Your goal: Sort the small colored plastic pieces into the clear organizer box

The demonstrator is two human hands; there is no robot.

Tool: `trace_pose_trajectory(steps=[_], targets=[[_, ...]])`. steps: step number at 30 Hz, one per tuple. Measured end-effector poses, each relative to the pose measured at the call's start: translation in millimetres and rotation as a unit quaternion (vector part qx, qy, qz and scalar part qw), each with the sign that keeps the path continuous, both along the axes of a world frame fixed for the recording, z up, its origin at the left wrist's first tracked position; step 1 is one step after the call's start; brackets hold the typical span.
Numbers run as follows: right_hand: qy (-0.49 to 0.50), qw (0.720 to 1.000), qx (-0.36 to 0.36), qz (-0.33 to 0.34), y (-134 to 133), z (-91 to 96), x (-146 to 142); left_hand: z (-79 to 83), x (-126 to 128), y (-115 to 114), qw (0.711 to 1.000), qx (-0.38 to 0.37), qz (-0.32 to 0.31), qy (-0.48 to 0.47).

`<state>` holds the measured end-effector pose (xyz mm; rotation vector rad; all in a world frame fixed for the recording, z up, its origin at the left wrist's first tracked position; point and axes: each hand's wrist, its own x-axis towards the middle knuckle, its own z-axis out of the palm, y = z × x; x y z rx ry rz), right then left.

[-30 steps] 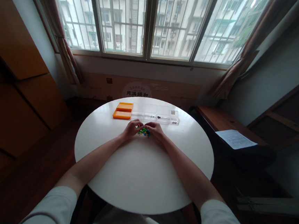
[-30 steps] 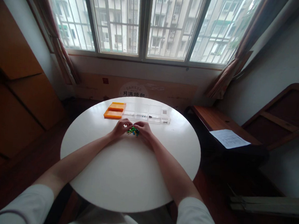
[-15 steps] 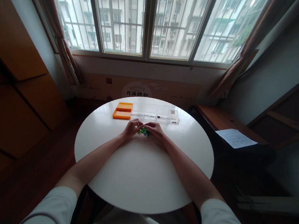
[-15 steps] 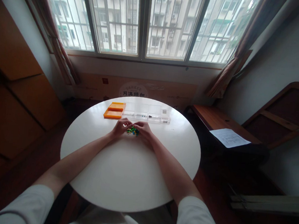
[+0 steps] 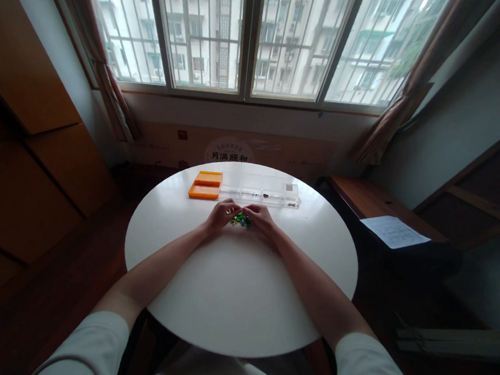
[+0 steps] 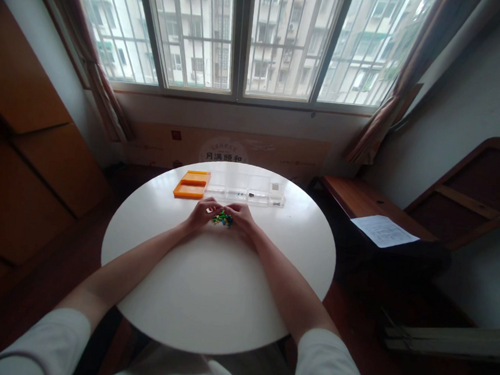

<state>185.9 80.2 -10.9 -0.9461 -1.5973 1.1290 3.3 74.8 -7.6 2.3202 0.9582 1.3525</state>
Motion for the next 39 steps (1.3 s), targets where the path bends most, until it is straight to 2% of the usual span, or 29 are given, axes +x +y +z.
trace_pose_trajectory(steps=[19, 39], targets=[[0.025, 1.0, -0.013, -0.002, -7.8, 10.0, -2.3, -1.6, -0.6, 1.1, 1.0, -0.013, 0.014, 0.014], [0.012, 1.0, 0.001, -0.013, -5.4, 8.8, -1.5, -0.4, 0.6, 0.2, 1.0, -0.018, 0.007, 0.006]])
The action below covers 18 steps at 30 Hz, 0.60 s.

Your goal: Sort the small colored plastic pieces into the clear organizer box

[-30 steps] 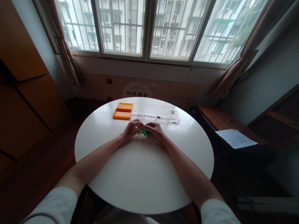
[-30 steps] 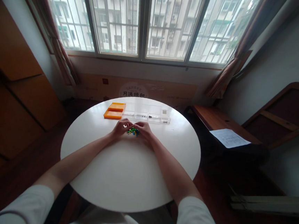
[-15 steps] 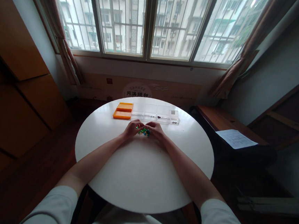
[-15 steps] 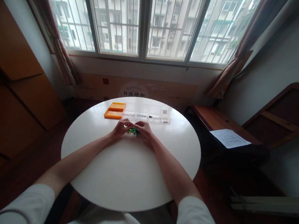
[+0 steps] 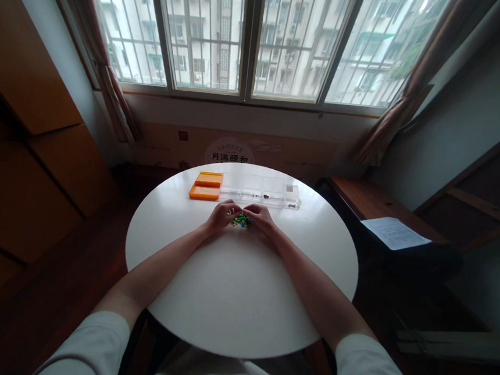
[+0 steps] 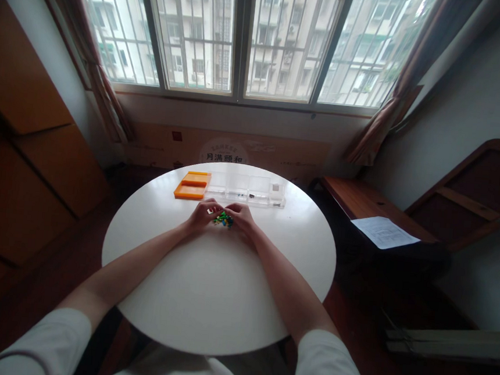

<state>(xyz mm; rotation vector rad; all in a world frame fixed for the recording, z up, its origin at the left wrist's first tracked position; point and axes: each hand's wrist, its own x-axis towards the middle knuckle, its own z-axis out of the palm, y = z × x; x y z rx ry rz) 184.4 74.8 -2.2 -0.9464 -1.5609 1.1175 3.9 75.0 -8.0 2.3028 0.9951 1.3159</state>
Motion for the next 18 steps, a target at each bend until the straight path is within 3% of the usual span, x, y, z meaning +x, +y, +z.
trace_pose_trajectory(steps=[18], targets=[[-0.003, 1.0, 0.004, 0.008, 2.7, -3.8, 0.8, 2.3, 0.6, -2.0, 1.0, 0.003, 0.002, 0.004]])
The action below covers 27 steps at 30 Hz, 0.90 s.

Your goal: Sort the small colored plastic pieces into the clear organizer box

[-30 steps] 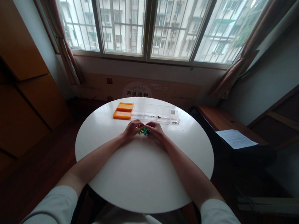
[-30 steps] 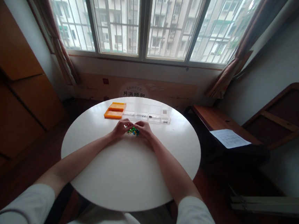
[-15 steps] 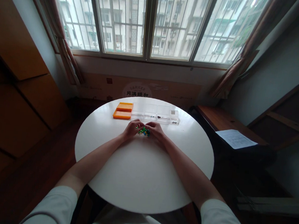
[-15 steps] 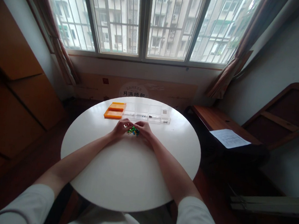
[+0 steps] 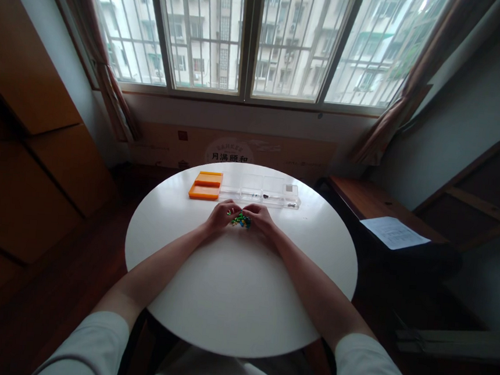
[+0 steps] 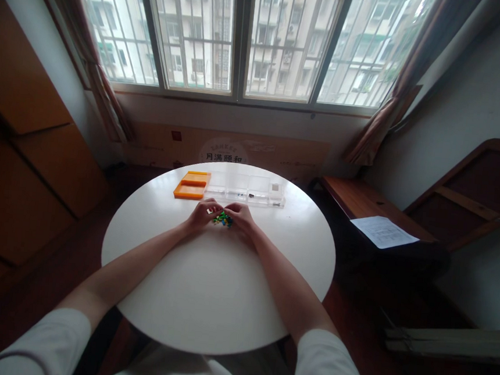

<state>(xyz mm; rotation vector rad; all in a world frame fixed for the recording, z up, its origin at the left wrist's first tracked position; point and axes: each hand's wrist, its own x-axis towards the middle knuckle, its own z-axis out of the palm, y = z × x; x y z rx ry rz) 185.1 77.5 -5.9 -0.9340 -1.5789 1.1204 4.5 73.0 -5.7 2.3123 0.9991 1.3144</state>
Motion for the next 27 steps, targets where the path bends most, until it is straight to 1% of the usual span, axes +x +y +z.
trace_pose_trajectory(steps=[5, 18, 27], targets=[[0.001, 1.0, -0.006, -0.008, -2.3, 3.0, -0.7, -1.3, 0.4, 1.3, 1.0, -0.003, 0.002, 0.0], [0.012, 1.0, -0.009, 0.0, -3.5, 3.8, -0.9, -3.5, -0.3, 2.8, 1.0, -0.005, -0.004, -0.003], [0.016, 1.0, -0.009, -0.001, -0.7, 0.4, -0.9, -3.4, -0.6, 2.6, 1.0, -0.003, -0.001, 0.0]])
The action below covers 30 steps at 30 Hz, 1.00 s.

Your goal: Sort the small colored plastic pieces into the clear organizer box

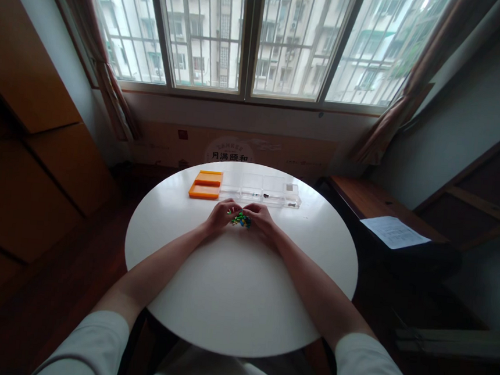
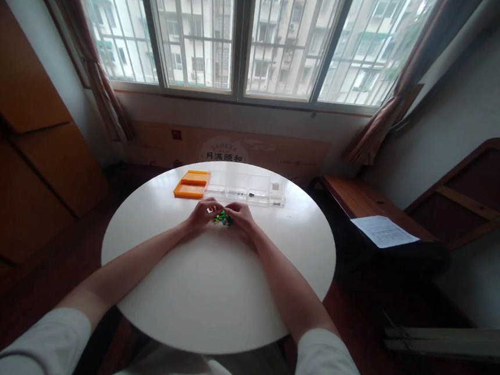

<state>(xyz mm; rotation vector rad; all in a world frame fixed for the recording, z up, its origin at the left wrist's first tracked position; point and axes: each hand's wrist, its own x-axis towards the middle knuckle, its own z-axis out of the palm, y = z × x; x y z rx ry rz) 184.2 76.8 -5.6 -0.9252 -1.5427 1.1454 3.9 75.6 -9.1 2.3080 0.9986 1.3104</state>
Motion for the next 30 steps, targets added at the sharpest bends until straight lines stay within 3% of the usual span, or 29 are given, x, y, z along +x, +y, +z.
trace_pose_trajectory(steps=[11, 14, 20, 30], targets=[[0.016, 1.0, 0.003, -0.02, -1.8, 1.2, 0.0, 3.9, 1.1, -3.1, 1.0, -0.007, 0.0, -0.003], [0.034, 0.997, -0.006, -0.064, 0.2, 2.4, 0.2, 5.3, 1.2, -4.3, 1.0, -0.006, 0.018, -0.001], [0.117, 0.972, -0.097, -0.181, 13.8, 11.2, 3.6, 5.0, 1.5, -4.2, 0.999, 0.0, 0.035, 0.004], [0.011, 0.941, -0.15, -0.304, 51.1, 26.6, 9.1, 3.2, 0.7, -2.7, 0.999, -0.007, 0.042, 0.007]])
